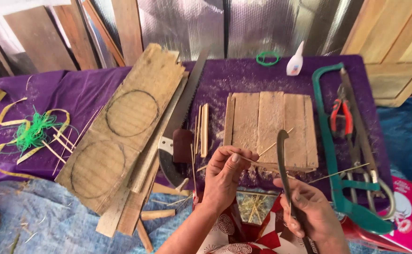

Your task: Shaping and trimming a thin wooden stick using a curved blade and scissors in a workshop area.

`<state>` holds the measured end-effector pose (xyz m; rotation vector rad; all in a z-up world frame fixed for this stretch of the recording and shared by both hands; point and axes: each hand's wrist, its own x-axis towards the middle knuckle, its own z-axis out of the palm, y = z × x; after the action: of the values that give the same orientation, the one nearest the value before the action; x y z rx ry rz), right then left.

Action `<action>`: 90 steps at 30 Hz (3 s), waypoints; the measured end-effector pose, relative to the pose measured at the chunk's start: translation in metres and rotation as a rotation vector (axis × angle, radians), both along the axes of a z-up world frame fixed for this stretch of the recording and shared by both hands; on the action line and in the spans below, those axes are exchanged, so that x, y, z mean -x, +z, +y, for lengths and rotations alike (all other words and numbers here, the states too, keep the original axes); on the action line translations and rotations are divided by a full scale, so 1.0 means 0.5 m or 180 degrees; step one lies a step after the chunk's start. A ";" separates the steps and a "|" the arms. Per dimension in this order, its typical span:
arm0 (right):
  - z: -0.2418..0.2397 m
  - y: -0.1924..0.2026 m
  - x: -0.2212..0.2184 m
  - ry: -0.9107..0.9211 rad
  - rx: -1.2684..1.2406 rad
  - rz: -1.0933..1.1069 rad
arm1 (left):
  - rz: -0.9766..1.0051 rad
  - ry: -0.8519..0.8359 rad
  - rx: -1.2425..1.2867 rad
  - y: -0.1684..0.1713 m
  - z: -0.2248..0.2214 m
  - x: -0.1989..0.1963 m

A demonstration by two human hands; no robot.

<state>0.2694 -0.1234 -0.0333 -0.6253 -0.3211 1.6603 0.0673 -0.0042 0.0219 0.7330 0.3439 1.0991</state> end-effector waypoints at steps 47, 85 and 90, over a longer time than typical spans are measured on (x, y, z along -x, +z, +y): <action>0.042 0.150 0.111 0.0151 -0.0690 -0.0714 | 0.2634 -0.0017 -0.1833 0.121 0.013 0.060; 0.058 0.130 0.097 0.0321 -0.0649 -0.0197 | 0.1698 -0.0615 0.0082 0.019 0.008 0.033; 0.053 0.108 0.082 0.0179 -0.0585 -0.0323 | 0.1812 -0.0791 0.0086 0.029 0.011 0.046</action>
<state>0.2282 -0.0968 0.0208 -0.5675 -0.5626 1.6333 0.0444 0.0011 0.0362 1.0312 0.7269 0.6347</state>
